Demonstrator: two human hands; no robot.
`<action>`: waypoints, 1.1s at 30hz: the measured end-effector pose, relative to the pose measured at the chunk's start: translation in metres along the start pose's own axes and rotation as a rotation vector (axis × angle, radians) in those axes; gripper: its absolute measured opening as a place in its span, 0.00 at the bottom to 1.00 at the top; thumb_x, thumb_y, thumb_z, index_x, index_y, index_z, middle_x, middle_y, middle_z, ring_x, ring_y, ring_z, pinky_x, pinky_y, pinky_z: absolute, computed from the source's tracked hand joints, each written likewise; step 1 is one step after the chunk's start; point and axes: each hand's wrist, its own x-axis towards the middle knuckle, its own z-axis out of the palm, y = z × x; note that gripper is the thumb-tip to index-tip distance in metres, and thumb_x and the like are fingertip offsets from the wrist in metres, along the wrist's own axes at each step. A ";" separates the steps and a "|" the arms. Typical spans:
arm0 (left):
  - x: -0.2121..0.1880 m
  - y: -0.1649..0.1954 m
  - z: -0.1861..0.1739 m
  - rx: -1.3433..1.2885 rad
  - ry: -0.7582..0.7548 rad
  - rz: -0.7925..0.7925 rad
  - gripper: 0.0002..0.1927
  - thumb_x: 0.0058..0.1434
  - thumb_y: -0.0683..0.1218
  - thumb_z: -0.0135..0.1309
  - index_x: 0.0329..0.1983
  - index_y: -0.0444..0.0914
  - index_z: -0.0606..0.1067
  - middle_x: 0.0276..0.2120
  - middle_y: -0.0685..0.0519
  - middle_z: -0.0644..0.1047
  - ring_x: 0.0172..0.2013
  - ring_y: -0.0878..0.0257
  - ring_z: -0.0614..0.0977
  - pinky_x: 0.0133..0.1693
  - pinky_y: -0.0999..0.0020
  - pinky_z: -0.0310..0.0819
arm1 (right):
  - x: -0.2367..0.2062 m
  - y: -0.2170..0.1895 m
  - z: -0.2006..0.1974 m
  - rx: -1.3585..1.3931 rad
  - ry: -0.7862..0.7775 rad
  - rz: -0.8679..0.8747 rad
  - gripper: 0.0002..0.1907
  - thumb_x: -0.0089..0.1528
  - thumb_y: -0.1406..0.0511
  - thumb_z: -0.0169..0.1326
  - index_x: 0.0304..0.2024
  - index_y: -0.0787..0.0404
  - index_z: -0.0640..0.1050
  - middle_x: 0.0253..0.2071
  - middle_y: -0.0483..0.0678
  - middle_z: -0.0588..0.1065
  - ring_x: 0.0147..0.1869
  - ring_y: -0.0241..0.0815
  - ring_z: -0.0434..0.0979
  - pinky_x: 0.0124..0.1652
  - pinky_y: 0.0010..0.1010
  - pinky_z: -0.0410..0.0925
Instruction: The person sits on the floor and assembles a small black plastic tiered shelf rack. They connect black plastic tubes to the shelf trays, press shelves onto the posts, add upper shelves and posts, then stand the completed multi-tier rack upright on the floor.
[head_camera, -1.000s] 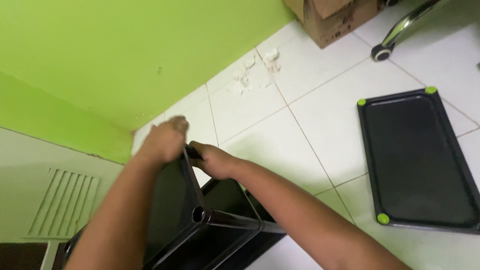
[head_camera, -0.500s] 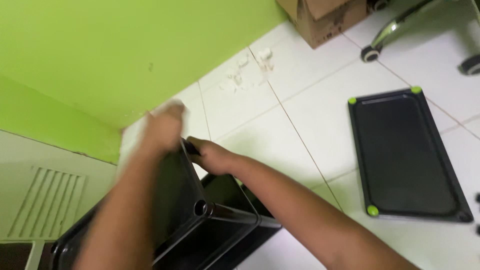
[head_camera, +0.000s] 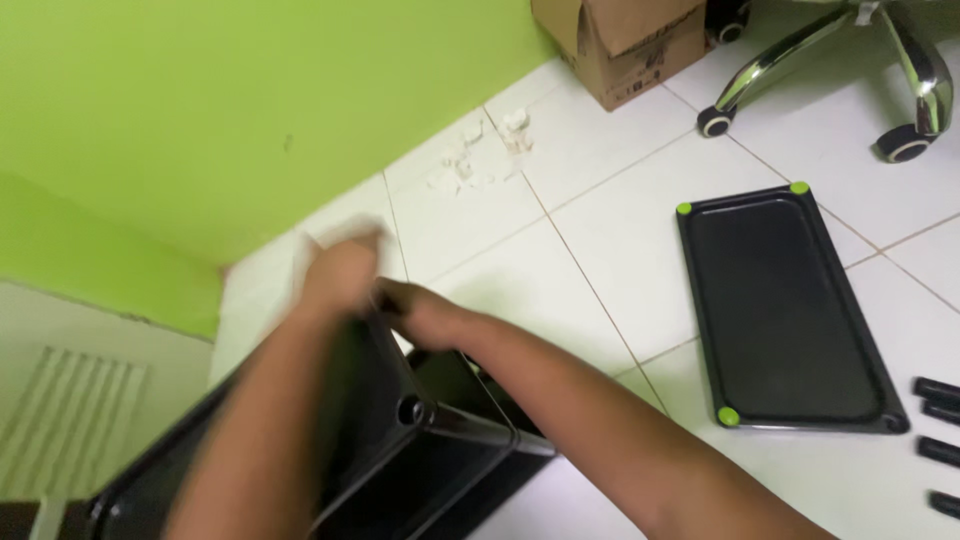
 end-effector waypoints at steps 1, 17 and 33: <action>-0.002 -0.002 0.007 0.050 -0.061 -0.020 0.28 0.67 0.58 0.32 0.58 0.42 0.77 0.57 0.38 0.76 0.60 0.39 0.74 0.64 0.46 0.61 | 0.001 0.002 0.002 0.042 -0.006 -0.039 0.21 0.63 0.69 0.51 0.60 0.65 0.73 0.58 0.59 0.77 0.63 0.53 0.77 0.62 0.40 0.68; -0.084 0.024 -0.039 0.086 0.240 0.251 0.33 0.68 0.58 0.35 0.73 0.40 0.59 0.74 0.45 0.56 0.75 0.50 0.50 0.70 0.40 0.29 | -0.020 -0.037 -0.009 -0.193 0.114 0.053 0.22 0.64 0.62 0.51 0.59 0.65 0.69 0.56 0.60 0.75 0.60 0.52 0.75 0.56 0.40 0.67; -0.147 0.030 0.024 0.157 0.141 0.358 0.36 0.67 0.58 0.38 0.72 0.31 0.58 0.74 0.42 0.53 0.75 0.48 0.46 0.69 0.42 0.28 | -0.153 -0.043 0.031 0.427 0.042 0.141 0.25 0.71 0.56 0.30 0.27 0.62 0.70 0.14 0.47 0.63 0.15 0.37 0.59 0.19 0.29 0.57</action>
